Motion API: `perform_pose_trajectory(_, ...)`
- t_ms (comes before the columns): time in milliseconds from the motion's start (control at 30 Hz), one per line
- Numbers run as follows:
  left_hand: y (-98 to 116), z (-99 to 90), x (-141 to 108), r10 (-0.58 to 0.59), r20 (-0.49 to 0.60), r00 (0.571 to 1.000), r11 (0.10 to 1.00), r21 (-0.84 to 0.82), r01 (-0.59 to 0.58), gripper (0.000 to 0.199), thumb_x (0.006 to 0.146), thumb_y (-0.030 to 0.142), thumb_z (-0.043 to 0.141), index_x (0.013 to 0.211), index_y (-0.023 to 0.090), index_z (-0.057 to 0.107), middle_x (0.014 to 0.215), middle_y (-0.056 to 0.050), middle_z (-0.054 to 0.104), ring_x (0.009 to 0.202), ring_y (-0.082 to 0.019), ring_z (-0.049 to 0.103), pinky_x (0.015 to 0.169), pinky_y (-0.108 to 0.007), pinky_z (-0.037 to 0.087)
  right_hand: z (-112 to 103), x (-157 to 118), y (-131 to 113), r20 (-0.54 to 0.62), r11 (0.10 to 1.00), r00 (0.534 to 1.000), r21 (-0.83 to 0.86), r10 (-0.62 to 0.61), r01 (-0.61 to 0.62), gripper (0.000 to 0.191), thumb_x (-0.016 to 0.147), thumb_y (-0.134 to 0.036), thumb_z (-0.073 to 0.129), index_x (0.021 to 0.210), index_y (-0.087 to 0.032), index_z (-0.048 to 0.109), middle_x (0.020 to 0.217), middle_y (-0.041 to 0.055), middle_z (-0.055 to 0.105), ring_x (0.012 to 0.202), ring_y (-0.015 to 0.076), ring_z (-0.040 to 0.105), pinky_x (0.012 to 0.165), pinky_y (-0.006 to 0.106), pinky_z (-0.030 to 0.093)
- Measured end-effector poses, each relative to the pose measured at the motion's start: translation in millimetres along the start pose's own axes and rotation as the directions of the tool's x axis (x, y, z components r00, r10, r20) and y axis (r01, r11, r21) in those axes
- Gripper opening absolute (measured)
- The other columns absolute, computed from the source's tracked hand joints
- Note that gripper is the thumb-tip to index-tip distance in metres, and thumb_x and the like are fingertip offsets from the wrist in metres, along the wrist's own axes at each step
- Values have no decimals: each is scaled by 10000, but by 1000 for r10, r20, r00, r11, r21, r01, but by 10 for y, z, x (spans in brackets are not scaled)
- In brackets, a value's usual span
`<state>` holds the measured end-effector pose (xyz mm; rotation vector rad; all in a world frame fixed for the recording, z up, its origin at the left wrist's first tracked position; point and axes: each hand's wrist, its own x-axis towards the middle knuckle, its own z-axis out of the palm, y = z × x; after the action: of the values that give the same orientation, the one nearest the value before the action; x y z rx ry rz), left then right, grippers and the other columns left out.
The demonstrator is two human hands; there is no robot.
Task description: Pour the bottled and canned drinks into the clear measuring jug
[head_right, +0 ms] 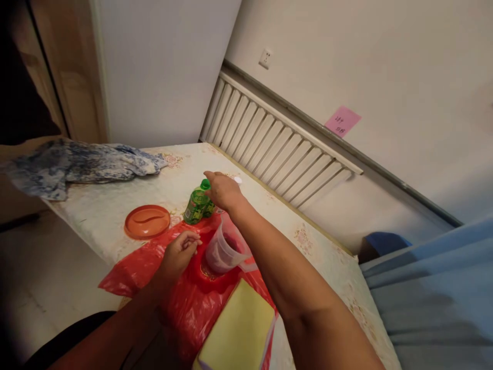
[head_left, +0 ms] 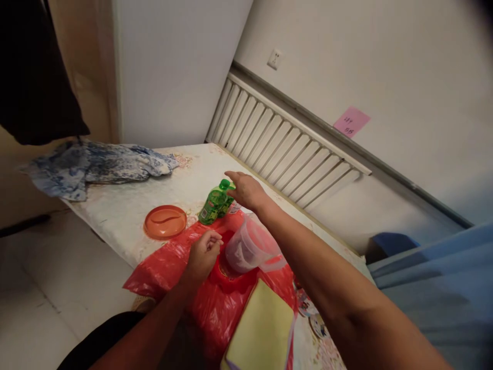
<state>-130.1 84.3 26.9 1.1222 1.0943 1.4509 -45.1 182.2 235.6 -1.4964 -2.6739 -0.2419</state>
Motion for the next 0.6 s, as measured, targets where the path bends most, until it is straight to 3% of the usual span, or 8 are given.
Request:
perform_pose_trajectory(200, -38, -43, 27, -22, -58, 998, 1000, 13, 23, 194, 744, 315, 545, 891, 190, 559, 796, -19, 648, 691, -159, 620, 645, -285, 504, 183, 266, -22, 95, 996, 995, -85, 31, -23, 531, 880, -271, 655, 1386, -182, 519, 1293, 150, 623, 1151, 249, 608, 939, 322, 468)
perform_pose_trajectory(400, -18, -77, 41, 33, -118, 993, 992, 124, -18, 149, 779, 267, 535, 907, 202, 570, 839, -25, 668, 732, -170, 640, 696, -307, 529, 256, 358, -10, 185, 993, 982, -98, -47, 66, 316, 846, -210, 685, 1160, -173, 698, 1110, 112, 728, 1058, 218, 650, 892, 264, 451)
perform_pose_trajectory(500, 14, -117, 68, 98, -229, 968, 968, 250, -39, 310, 768, 204, 548, 1077, 200, 552, 1019, -71, 656, 882, -209, 651, 800, -363, 545, 164, 300, -27, 174, 993, 983, -92, -62, 79, 294, 849, -228, 688, 1138, -182, 709, 1078, 93, 737, 1011, 203, 655, 858, 254, 447)
perform_pose_trajectory(600, 46, -163, 122, 230, -353, 907, 924, 372, -90, 536, 742, 184, 606, 1260, 190, 467, 1251, -139, 553, 1148, -286, 577, 960, -453, 505, 6, 195, -50, 138, 995, 987, -43, -86, 93, 268, 855, -225, 680, 1115, -174, 718, 1000, 70, 745, 918, 176, 655, 812, 241, 440)
